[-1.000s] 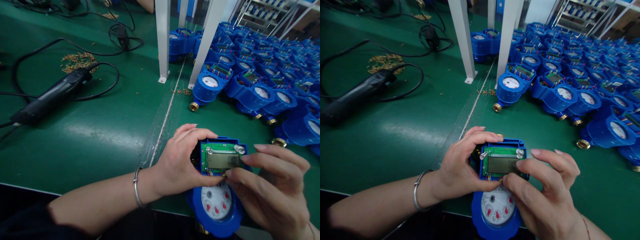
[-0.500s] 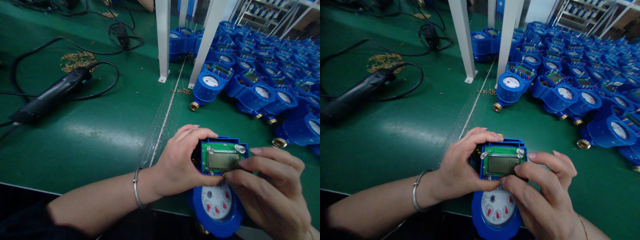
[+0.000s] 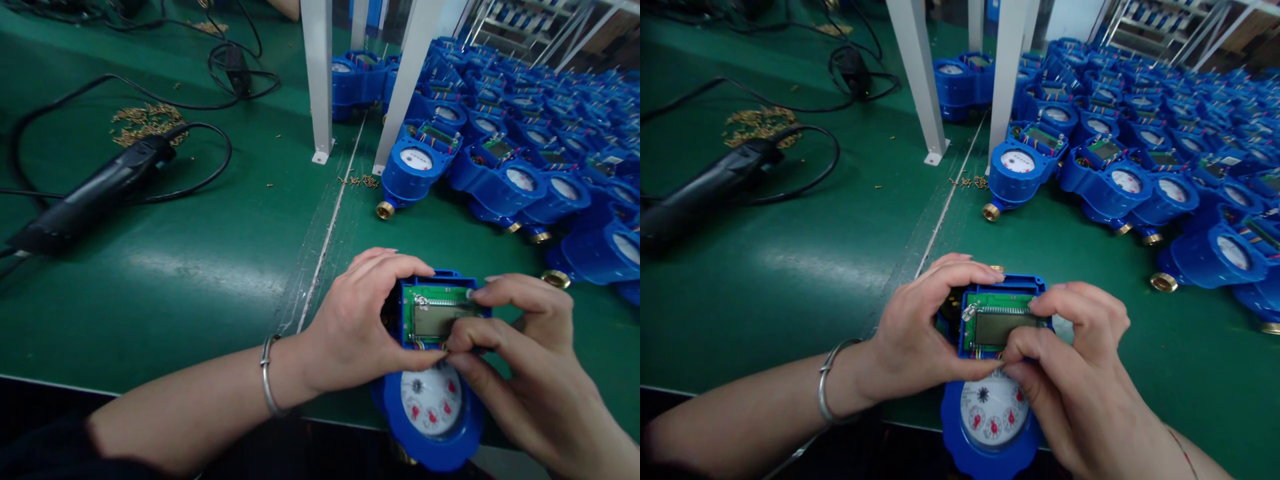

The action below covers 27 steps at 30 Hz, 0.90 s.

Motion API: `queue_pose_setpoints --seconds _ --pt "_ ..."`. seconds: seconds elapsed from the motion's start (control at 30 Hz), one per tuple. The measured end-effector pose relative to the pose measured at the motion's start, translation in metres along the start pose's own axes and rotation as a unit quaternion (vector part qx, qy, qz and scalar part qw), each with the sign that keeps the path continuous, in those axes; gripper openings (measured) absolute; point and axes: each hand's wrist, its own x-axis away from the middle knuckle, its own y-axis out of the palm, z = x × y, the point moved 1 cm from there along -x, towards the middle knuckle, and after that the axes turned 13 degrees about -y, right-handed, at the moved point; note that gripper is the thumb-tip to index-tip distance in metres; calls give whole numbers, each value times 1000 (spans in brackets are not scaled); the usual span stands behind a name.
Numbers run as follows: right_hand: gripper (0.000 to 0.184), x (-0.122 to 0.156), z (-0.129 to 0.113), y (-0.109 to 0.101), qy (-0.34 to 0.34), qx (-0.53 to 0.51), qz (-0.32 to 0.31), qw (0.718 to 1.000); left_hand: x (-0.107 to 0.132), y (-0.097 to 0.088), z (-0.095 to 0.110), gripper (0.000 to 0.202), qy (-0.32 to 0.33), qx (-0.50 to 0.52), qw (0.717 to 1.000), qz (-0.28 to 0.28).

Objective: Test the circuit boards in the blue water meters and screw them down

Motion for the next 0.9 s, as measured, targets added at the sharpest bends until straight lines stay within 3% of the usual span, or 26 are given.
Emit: queue_pose_setpoints --seconds 0.1,0.23,0.9 --pt "7 -2 1 0 27 -38 40 998 0 0 -1 61 -12 1 1000 -4" --pt "13 -5 -4 2 11 -28 87 996 1 -1 -1 61 -25 5 1000 -9" --pt "10 -3 -8 7 -20 42 130 990 1 -1 1 60 -24 18 1000 -5"
